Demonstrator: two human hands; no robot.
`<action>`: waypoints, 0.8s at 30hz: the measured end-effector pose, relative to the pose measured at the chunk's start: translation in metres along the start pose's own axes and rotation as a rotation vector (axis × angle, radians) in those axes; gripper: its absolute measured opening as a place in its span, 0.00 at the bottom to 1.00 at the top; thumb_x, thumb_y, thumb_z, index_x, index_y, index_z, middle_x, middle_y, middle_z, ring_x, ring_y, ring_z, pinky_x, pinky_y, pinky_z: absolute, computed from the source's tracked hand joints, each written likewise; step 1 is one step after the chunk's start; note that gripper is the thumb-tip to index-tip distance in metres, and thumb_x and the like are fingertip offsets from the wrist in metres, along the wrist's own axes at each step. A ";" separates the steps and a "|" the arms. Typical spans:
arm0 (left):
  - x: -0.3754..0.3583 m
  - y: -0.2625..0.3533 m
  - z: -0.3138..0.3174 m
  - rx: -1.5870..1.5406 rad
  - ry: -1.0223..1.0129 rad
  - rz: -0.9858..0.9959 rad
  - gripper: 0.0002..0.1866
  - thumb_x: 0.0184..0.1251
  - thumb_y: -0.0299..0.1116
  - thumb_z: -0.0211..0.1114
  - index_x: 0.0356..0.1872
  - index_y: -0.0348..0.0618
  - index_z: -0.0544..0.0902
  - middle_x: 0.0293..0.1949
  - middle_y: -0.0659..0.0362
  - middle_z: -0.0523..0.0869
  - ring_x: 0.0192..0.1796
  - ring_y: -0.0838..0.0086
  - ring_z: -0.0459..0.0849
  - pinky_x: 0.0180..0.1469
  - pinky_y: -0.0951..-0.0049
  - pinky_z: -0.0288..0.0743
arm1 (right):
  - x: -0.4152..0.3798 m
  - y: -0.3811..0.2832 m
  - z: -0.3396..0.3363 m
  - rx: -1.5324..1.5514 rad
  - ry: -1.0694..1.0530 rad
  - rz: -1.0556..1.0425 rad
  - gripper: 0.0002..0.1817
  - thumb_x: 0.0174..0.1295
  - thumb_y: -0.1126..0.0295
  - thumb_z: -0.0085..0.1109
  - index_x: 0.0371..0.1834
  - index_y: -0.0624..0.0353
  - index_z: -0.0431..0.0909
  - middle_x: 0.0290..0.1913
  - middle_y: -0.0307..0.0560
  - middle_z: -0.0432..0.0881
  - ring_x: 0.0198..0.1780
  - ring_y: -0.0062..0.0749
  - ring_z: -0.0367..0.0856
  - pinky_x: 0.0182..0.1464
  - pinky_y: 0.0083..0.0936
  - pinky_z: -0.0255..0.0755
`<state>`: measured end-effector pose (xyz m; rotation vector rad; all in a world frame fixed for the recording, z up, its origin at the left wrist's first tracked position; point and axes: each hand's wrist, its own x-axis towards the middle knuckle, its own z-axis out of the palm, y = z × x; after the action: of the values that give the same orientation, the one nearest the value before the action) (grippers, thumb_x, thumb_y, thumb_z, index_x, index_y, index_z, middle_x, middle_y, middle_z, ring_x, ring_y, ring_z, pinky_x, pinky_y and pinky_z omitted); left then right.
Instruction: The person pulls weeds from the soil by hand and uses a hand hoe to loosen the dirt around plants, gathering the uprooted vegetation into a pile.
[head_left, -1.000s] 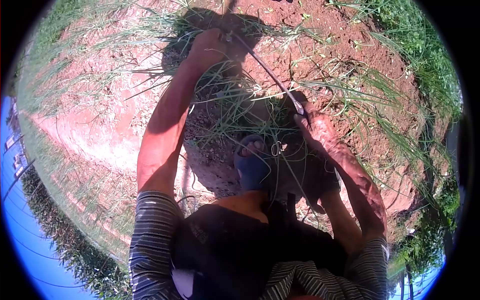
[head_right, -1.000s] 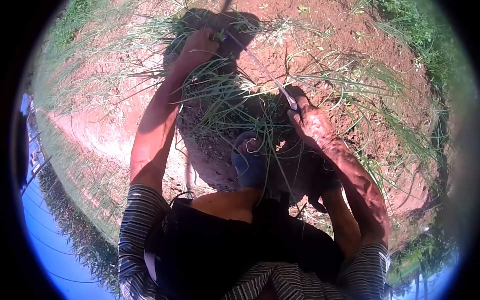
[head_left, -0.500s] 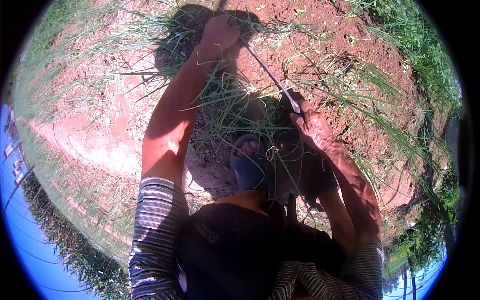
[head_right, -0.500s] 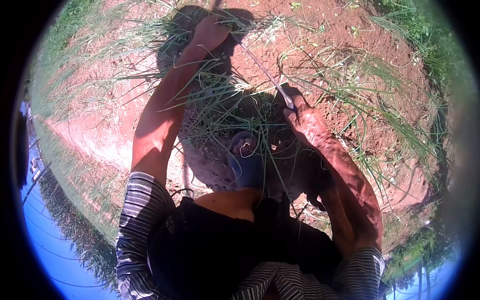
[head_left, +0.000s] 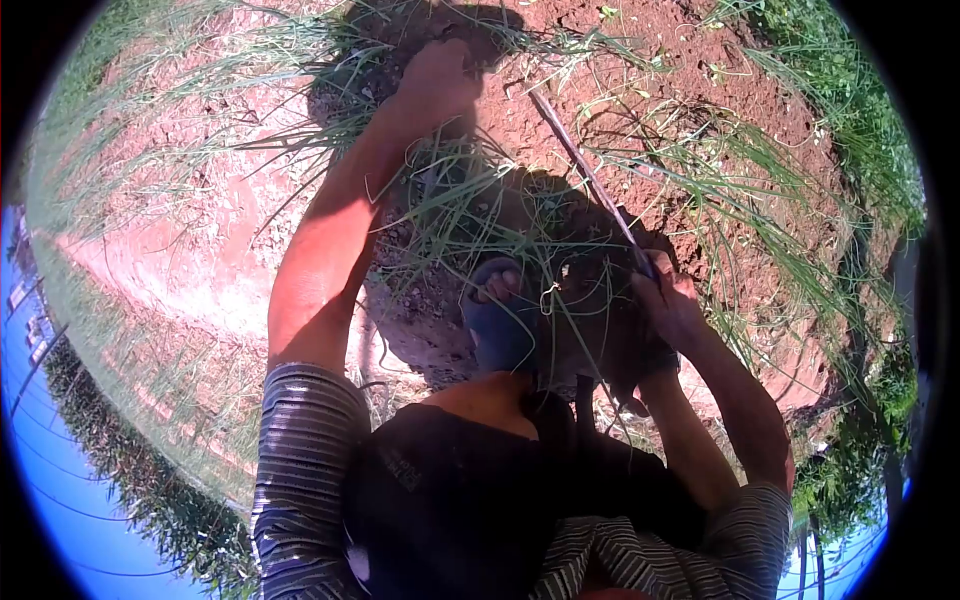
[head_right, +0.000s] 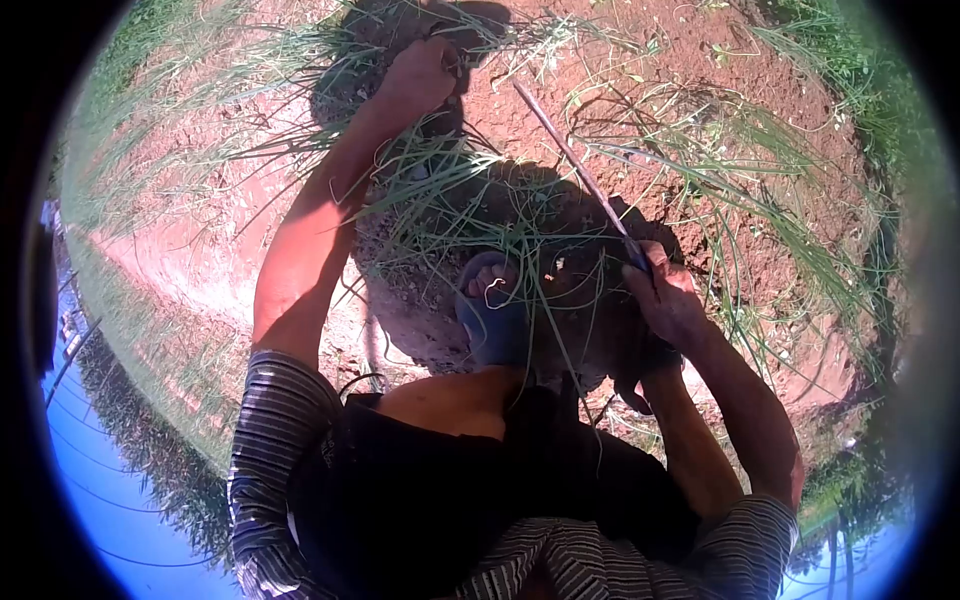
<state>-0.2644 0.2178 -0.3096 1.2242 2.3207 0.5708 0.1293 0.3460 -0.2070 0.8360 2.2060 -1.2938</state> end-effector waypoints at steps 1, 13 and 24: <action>-0.006 0.004 -0.012 0.000 -0.048 -0.028 0.18 0.47 0.36 0.67 0.39 0.35 0.80 0.36 0.42 0.84 0.41 0.50 0.83 0.46 0.58 0.76 | 0.003 -0.001 0.003 -0.006 0.037 -0.064 0.18 0.66 0.64 0.53 0.54 0.61 0.67 0.29 0.59 0.79 0.31 0.52 0.80 0.33 0.38 0.71; -0.023 0.019 -0.012 0.404 -0.168 -0.017 0.12 0.54 0.38 0.59 0.30 0.39 0.82 0.32 0.45 0.85 0.38 0.53 0.85 0.42 0.55 0.78 | 0.034 -0.012 0.015 -0.196 0.070 -0.155 0.23 0.63 0.64 0.55 0.58 0.62 0.65 0.35 0.65 0.80 0.37 0.60 0.80 0.39 0.46 0.74; -0.045 -0.002 -0.062 0.060 0.051 -0.148 0.13 0.62 0.35 0.56 0.38 0.35 0.77 0.34 0.37 0.81 0.41 0.42 0.81 0.45 0.49 0.74 | 0.103 -0.100 0.015 -0.159 0.148 -0.150 0.18 0.64 0.61 0.53 0.52 0.61 0.68 0.34 0.66 0.80 0.39 0.62 0.79 0.40 0.48 0.73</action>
<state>-0.2779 0.1692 -0.2520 1.0636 2.4625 0.4888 -0.0128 0.3237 -0.2183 0.7385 2.4925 -1.1357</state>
